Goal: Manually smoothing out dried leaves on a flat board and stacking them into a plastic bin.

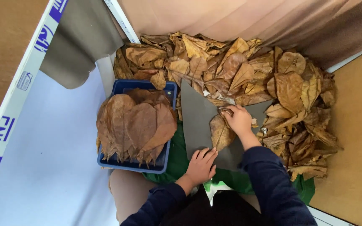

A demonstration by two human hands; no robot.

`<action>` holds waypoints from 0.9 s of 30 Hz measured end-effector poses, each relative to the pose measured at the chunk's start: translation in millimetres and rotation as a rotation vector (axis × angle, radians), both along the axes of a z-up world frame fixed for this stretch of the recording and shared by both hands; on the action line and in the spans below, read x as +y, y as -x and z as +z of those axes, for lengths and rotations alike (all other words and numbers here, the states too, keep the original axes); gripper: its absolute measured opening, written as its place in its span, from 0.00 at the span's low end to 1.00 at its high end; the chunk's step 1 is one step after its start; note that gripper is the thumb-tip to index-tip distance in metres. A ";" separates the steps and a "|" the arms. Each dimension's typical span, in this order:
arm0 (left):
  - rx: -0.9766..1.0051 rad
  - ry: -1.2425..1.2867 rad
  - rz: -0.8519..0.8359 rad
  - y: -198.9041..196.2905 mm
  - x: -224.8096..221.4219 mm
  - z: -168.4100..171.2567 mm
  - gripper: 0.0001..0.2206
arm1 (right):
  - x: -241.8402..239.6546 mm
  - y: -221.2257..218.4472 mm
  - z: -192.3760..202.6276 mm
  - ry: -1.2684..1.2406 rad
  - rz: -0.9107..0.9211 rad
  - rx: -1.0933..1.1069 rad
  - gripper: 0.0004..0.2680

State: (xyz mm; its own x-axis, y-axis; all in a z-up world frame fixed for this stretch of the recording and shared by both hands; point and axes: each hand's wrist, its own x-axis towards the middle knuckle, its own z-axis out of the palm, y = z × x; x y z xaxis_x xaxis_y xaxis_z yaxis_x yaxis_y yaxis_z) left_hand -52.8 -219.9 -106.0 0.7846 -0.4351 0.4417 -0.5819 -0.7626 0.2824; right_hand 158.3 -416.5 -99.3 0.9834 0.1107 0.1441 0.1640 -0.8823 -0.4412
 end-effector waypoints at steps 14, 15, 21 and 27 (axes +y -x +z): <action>0.009 0.005 -0.007 -3.7 0.9 -1.3 0.25 | 8.6 25.5 2.3 0.246 0.314 -0.371 0.06; 0.012 0.006 -0.010 -3.4 1.1 -0.6 0.25 | 8.4 9.4 -3.4 0.328 0.145 -0.374 0.05; -0.004 0.023 -0.006 -4.6 0.4 -9.8 0.25 | -4.6 17.3 16.6 -0.102 0.218 -0.298 0.05; -0.042 0.034 0.005 -5.5 -0.4 -10.5 0.25 | -2.5 91.8 24.7 0.049 0.569 -0.293 0.07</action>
